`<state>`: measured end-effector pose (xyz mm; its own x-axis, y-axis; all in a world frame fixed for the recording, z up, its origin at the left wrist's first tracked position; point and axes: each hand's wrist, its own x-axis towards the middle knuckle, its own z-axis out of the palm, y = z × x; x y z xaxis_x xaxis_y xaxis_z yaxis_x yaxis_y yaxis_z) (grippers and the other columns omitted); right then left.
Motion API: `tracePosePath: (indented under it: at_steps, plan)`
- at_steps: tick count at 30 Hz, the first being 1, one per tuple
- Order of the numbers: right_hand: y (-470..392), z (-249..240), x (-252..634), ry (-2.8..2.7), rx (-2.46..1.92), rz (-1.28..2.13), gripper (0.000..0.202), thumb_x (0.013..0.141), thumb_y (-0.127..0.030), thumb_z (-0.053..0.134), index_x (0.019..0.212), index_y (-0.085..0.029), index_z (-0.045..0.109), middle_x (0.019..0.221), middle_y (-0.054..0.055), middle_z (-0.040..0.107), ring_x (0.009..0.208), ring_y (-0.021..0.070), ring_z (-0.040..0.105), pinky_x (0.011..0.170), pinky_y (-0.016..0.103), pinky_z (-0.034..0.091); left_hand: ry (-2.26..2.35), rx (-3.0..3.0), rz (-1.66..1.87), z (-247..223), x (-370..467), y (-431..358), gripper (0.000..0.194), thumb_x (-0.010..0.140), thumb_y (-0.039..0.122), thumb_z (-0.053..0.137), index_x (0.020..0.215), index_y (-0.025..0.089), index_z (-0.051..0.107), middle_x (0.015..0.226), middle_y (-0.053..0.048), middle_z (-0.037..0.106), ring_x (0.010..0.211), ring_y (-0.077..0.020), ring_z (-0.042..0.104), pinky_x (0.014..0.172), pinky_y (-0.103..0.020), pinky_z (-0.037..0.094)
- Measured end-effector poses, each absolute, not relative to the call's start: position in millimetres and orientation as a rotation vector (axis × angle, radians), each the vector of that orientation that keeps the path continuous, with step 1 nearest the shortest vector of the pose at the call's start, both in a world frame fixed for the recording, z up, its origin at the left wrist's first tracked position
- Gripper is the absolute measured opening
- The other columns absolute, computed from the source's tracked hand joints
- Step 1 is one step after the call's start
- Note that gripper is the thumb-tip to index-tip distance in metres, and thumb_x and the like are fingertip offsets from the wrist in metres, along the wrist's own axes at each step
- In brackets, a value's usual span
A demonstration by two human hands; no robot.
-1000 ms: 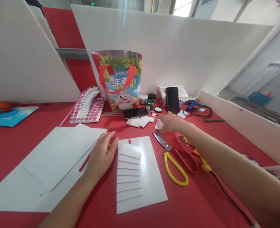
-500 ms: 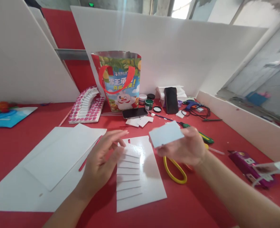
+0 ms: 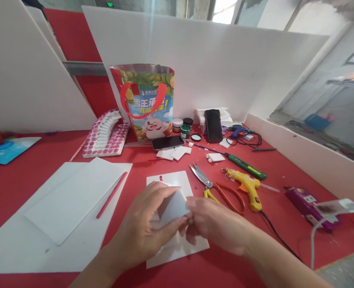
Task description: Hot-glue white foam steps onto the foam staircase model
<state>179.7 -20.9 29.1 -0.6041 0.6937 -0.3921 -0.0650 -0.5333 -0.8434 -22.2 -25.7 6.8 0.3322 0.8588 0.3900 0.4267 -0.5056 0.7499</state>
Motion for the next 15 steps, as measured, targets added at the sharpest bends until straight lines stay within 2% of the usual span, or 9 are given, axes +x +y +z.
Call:
tracePosePath:
  at_steps: [2,3,5,6,8,10,13,15]
  plan:
    - [-23,42,201,-1.664,-1.355,1.589,0.038,0.087,-0.058,0.059,0.082,-0.021,0.067,0.076,0.005,0.063,0.068,0.0188,0.054,0.063,0.030,0.039,1.195,1.969,1.128,5,-25,-24,0.032,0.086,0.033,0.071,0.115,0.025,0.061,0.105,-0.008,0.068,0.093,-0.0246,0.065,0.079,-0.035,0.055]
    - [-22,48,215,-1.868,-1.557,1.143,0.037,0.086,-0.058,0.060,0.075,-0.022,0.065,0.070,0.005,0.062,0.064,0.0192,0.053,0.060,0.031,0.036,1.230,1.889,1.191,5,-26,-24,0.033,0.085,0.034,0.072,0.114,0.025,0.060,0.104,-0.008,0.067,0.091,-0.0237,0.066,0.078,-0.034,0.056]
    - [-17,56,246,-1.867,-2.040,0.256,0.039,0.088,-0.054,0.055,0.063,-0.024,0.056,0.059,0.006,0.057,0.056,0.0217,0.050,0.056,0.034,0.030,1.299,1.681,1.351,7,-27,-24,0.035,0.082,0.034,0.075,0.110,0.024,0.056,0.098,-0.005,0.067,0.082,-0.0205,0.067,0.071,-0.032,0.057]
    - [-14,58,261,-1.820,-2.257,-0.001,0.042,0.089,-0.054,0.054,0.059,-0.025,0.051,0.056,0.007,0.055,0.054,0.0237,0.051,0.055,0.034,0.027,1.325,1.574,1.409,10,-26,-24,0.037,0.081,0.034,0.077,0.108,0.025,0.054,0.095,-0.003,0.067,0.075,-0.0186,0.068,0.066,-0.030,0.057]
    - [-8,56,284,-1.840,-2.531,-0.084,0.047,0.089,-0.056,0.055,0.054,-0.026,0.044,0.055,0.010,0.058,0.054,0.0279,0.055,0.053,0.035,0.028,1.359,1.406,1.464,17,-26,-25,0.041,0.078,0.034,0.080,0.103,0.026,0.048,0.090,0.000,0.069,0.062,-0.0165,0.067,0.054,-0.028,0.055]
    - [-5,48,296,-1.874,-2.653,0.041,0.048,0.087,-0.058,0.057,0.053,-0.027,0.043,0.061,0.013,0.064,0.059,0.0313,0.061,0.052,0.036,0.031,1.362,1.309,1.483,23,-27,-24,0.043,0.077,0.034,0.081,0.100,0.028,0.044,0.086,0.001,0.071,0.056,-0.0171,0.067,0.046,-0.028,0.051]
    - [-3,30,301,-1.876,-2.647,0.204,0.046,0.084,-0.060,0.056,0.055,-0.027,0.043,0.066,0.012,0.067,0.065,0.0310,0.065,0.052,0.035,0.035,1.406,1.254,1.474,31,-31,-16,0.043,0.077,0.036,0.082,0.098,0.028,0.045,0.070,0.004,0.072,0.054,-0.0180,0.066,0.044,-0.027,0.046]
    - [-3,19,305,-1.835,-2.605,0.267,0.038,0.082,-0.053,0.056,0.056,-0.026,0.044,0.063,0.009,0.066,0.064,0.0285,0.065,0.053,0.033,0.036,1.403,1.190,1.441,35,-35,-7,0.042,0.075,0.034,0.084,0.097,0.026,0.049,0.061,0.005,0.069,0.055,-0.0174,0.065,0.044,-0.024,0.041]
